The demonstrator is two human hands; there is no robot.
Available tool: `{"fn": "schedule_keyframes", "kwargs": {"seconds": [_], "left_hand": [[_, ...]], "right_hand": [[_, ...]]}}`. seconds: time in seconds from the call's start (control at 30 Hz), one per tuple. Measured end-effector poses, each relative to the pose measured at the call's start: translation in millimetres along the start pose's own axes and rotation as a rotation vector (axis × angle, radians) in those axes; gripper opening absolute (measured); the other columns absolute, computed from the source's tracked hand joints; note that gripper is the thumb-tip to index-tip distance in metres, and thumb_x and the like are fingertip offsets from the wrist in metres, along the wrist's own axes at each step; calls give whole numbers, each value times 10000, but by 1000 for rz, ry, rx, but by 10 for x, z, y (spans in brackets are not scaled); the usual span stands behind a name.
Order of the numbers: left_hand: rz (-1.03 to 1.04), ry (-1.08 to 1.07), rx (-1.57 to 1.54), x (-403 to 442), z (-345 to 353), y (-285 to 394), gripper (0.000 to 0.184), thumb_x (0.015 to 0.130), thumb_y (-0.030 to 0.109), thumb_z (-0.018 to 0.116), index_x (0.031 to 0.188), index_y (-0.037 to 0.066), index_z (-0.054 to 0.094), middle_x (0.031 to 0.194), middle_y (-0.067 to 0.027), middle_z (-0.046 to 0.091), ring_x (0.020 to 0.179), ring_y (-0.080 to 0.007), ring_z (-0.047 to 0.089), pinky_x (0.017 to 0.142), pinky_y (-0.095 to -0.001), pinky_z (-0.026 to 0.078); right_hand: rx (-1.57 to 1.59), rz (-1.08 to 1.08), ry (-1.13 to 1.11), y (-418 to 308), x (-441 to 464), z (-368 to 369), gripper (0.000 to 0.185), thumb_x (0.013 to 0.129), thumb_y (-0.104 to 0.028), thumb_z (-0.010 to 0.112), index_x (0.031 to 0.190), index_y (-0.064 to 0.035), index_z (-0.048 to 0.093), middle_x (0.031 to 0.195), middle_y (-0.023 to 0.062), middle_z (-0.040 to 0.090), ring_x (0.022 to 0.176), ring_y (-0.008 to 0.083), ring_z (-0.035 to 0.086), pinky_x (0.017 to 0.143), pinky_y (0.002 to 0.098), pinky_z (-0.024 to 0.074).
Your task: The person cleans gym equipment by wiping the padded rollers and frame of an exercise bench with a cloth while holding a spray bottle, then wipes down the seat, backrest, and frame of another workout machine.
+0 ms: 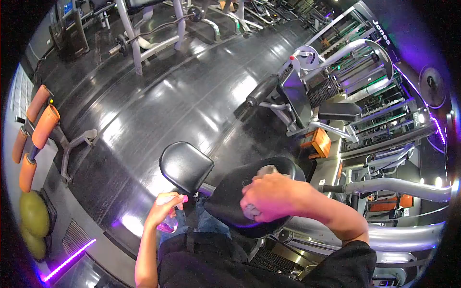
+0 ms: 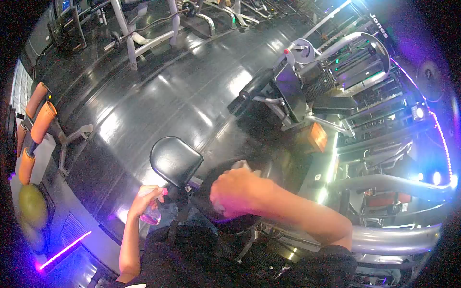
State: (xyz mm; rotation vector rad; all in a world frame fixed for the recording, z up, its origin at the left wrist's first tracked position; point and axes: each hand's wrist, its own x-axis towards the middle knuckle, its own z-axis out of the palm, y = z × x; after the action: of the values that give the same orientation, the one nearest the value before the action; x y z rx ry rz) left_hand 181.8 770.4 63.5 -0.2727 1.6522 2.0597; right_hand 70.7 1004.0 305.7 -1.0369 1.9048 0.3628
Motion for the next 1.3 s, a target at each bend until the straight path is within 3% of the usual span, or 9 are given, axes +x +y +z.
{"fn": "schedule_keyframes", "kwargs": {"seconds": [0.17, 0.23, 0.33, 0.57, 0.63, 0.83, 1.03, 1.2, 1.3], "left_hand": [[4, 22, 14, -20, -47, -5, 297, 909, 296, 593, 801, 29, 667, 668, -38, 626, 464, -78, 482, 443, -241, 394], [16, 20, 14, -24, -64, -33, 299, 912, 296, 590, 806, 26, 667, 670, -41, 626, 463, -79, 485, 443, -240, 394], [18, 15, 17, -36, -78, -35, 297, 917, 290, 585, 813, 23, 663, 677, -46, 626, 467, -82, 492, 444, -239, 396], [20, -19, -32, -2, -32, -48, 284, 922, 272, 583, 802, 24, 648, 678, -41, 625, 480, -77, 495, 448, -239, 400], [15, -23, -16, -1, -9, 6, 283, 921, 271, 584, 800, 24, 649, 678, -39, 625, 479, -74, 488, 449, -238, 399], [1, -35, 18, 4, -49, -4, 274, 915, 265, 591, 794, 27, 656, 681, -34, 630, 478, -66, 475, 449, -235, 397], [-29, 7, -4, -96, -113, -42, 260, 915, 255, 592, 805, 30, 662, 675, -28, 626, 476, -61, 473, 448, -231, 392], [-51, 52, -28, -200, -160, -178, 272, 921, 262, 584, 809, 27, 664, 674, -28, 620, 474, -71, 481, 450, -232, 391], [-95, 85, -2, -248, -166, -231, 289, 927, 274, 578, 813, 23, 664, 675, -32, 620, 474, -82, 492, 452, -233, 393]], "right_hand": [[23, 173, -9, -17, -254, -81, 124, 722, -214, 672, 833, -161, 666, 988, 64, 652, 1014, 306, 612, 780, 416, 531], [-48, 42, 198, 36, -149, 148, 153, 716, -231, 689, 848, -155, 674, 958, 53, 642, 986, 296, 605, 780, 410, 528], [-130, 9, 302, -67, 149, 421, 157, 718, -230, 693, 843, -136, 683, 935, 48, 634, 952, 279, 600, 784, 397, 528], [-179, 114, 284, -582, 850, 907, 104, 728, -175, 665, 785, -104, 714, 898, 20, 622, 978, 233, 554, 705, 343, 515], [-261, 176, 329, -677, 860, 896, 119, 723, -180, 663, 787, -94, 716, 909, 27, 616, 984, 239, 549, 675, 333, 490], [-86, 309, 331, -710, 442, 579, 107, 741, -167, 663, 793, -90, 715, 942, 52, 615, 1019, 235, 538, 698, 337, 479], [-229, 500, 300, -865, 873, 816, 178, 770, -180, 633, 904, -110, 728, 963, 43, 591, 987, 218, 501, 705, 311, 441], [-174, 618, 186, -995, 1583, 1210, 294, 867, -217, 562, 1082, -72, 701, 1119, 67, 560, 1081, 249, 452, 723, 292, 429], [-115, 695, 240, -972, 1948, 1439, 311, 880, -228, 548, 1108, -75, 693, 1140, 68, 558, 1112, 259, 446, 759, 298, 436]]}}
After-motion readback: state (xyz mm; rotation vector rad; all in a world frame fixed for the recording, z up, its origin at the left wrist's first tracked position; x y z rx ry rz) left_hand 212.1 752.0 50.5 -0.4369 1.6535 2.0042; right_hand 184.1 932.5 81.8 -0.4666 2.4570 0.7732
